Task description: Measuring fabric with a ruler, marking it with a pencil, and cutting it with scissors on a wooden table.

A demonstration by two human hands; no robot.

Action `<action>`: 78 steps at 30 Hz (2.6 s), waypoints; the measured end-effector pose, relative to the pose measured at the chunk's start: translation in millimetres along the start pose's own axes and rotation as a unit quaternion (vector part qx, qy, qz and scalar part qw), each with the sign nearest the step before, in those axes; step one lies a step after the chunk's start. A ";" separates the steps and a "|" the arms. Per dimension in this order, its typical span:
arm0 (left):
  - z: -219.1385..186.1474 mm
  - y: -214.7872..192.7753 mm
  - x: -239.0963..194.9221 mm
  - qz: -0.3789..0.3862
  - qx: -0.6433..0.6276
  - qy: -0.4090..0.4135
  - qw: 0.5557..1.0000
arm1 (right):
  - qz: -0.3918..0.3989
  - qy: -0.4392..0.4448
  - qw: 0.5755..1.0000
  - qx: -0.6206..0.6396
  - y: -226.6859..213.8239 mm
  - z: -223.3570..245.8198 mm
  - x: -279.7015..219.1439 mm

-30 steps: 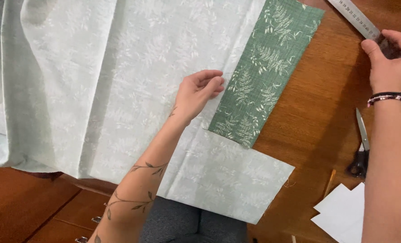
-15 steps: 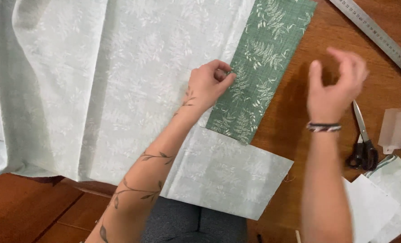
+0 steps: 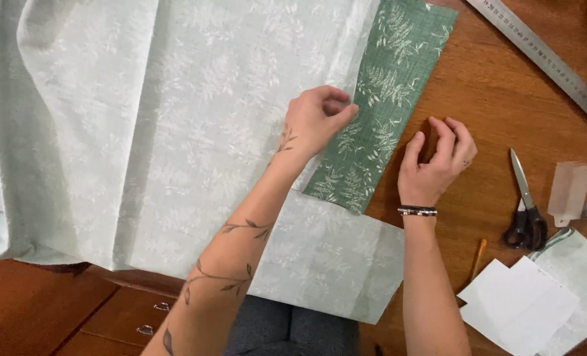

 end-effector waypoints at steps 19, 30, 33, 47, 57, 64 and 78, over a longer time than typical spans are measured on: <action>4.1 -34.4 3.5 -0.048 0.069 0.079 0.993 | -0.007 -0.003 1.000 -0.021 4.3 -3.1 -2.3; 1.2 -39.1 -0.8 -0.048 0.080 0.158 0.983 | 0.004 -0.092 0.996 0.018 -16.4 59.9 -1.9; -1.5 -38.4 0.8 -0.068 0.105 0.220 0.967 | 0.065 -0.195 0.978 0.024 -4.6 94.5 -25.7; 7.6 -34.0 -46.6 0.082 0.170 0.118 0.975 | 0.208 -0.221 0.953 -0.027 44.2 93.7 -59.2; 40.0 -40.4 -82.0 0.071 0.041 0.002 0.997 | 0.194 -0.185 0.963 0.009 45.3 85.4 -57.9; 35.9 -38.8 -87.7 0.041 0.082 0.049 0.995 | 0.195 -0.180 0.964 0.016 44.0 85.3 -57.5; 36.3 -33.5 -105.3 0.045 0.140 0.079 0.986 | 0.192 -0.180 0.964 0.026 43.0 86.4 -56.8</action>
Point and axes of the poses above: each hand's wrist, its own x-axis towards the middle knuckle, its own y-axis out of the palm, z = x × y, the point moved 9 cm from there along x, towards the middle knuckle, and after that the axes turned 7 degrees about z, right-handed, at the moved point
